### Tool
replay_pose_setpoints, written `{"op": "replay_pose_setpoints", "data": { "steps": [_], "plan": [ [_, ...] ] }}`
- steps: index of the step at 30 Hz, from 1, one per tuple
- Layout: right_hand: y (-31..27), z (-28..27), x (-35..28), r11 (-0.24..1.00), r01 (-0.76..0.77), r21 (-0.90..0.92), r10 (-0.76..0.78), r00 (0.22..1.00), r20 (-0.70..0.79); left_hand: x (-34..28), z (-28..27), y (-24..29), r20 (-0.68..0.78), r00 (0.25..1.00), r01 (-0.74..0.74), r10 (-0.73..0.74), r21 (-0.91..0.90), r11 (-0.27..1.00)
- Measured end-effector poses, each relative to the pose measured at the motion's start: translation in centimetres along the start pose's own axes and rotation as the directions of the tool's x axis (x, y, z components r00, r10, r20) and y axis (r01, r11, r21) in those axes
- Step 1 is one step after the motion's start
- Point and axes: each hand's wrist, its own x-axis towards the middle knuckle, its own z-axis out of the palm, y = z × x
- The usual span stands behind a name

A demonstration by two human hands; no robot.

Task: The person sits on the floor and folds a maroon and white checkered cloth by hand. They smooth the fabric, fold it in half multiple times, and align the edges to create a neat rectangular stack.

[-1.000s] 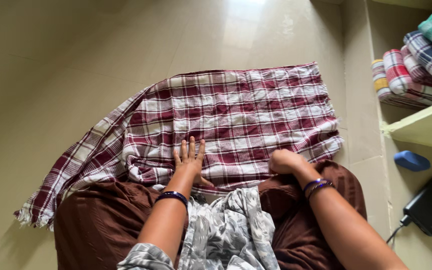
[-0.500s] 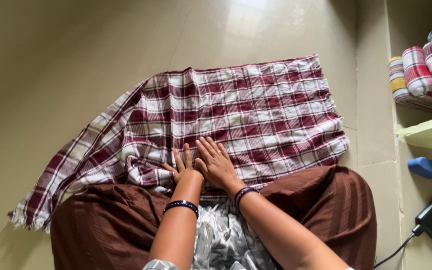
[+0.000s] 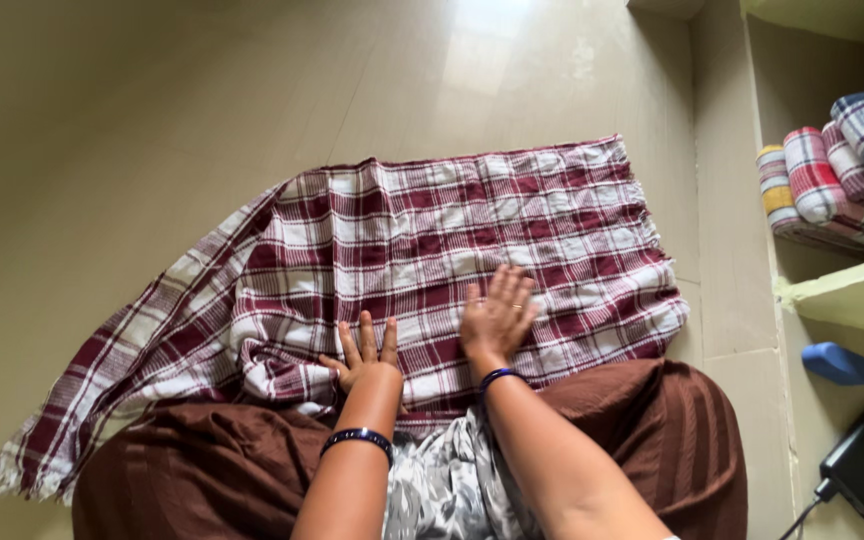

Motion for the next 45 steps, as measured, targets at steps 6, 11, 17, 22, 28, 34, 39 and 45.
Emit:
{"op": "replay_pose_setpoints", "data": {
  "steps": [6,11,17,22,28,34,39,45],
  "plan": [
    [4.0,-2.7,6.6,0.940,-0.302,0.157,0.266,0.940,0.215,-2.0,-1.5,-0.2,0.024,0.999,-0.044,0.044,-0.001,0.999],
    [7.5,-4.9,10.4,0.922,-0.365,0.130,0.288,0.870,0.400,-2.5,-1.1,-0.5,-0.084,0.992,-0.098,0.097,-0.008,0.995],
    [8.7,-5.8,10.8,0.934,-0.333,0.128,0.241,0.854,0.461,-2.2,-0.7,-0.5,-0.110,0.989,-0.102,0.101,-0.005,0.995],
    [9.9,-3.9,10.6,0.945,-0.312,0.096,0.242,0.868,0.434,-1.3,1.0,0.0,-0.192,0.978,-0.082,0.083,0.010,0.997],
    [13.0,1.8,11.8,0.970,-0.229,0.085,0.190,0.925,0.330,3.4,8.1,0.3,-0.402,0.912,-0.086,0.085,0.014,0.996],
    [16.6,4.8,10.0,0.535,0.095,-0.840,-0.722,0.567,-0.396,4.7,11.1,0.4,-0.445,0.883,-0.149,0.147,0.031,0.988],
    [15.7,4.5,9.5,0.871,-0.005,-0.492,-0.234,0.875,-0.423,1.4,5.7,-0.8,0.068,0.915,-0.384,0.398,-0.156,0.910],
    [14.8,4.1,9.7,0.988,-0.155,-0.018,0.156,0.980,0.125,-0.9,2.3,-0.6,0.049,0.926,-0.359,0.374,-0.185,0.915]
  ]
}}
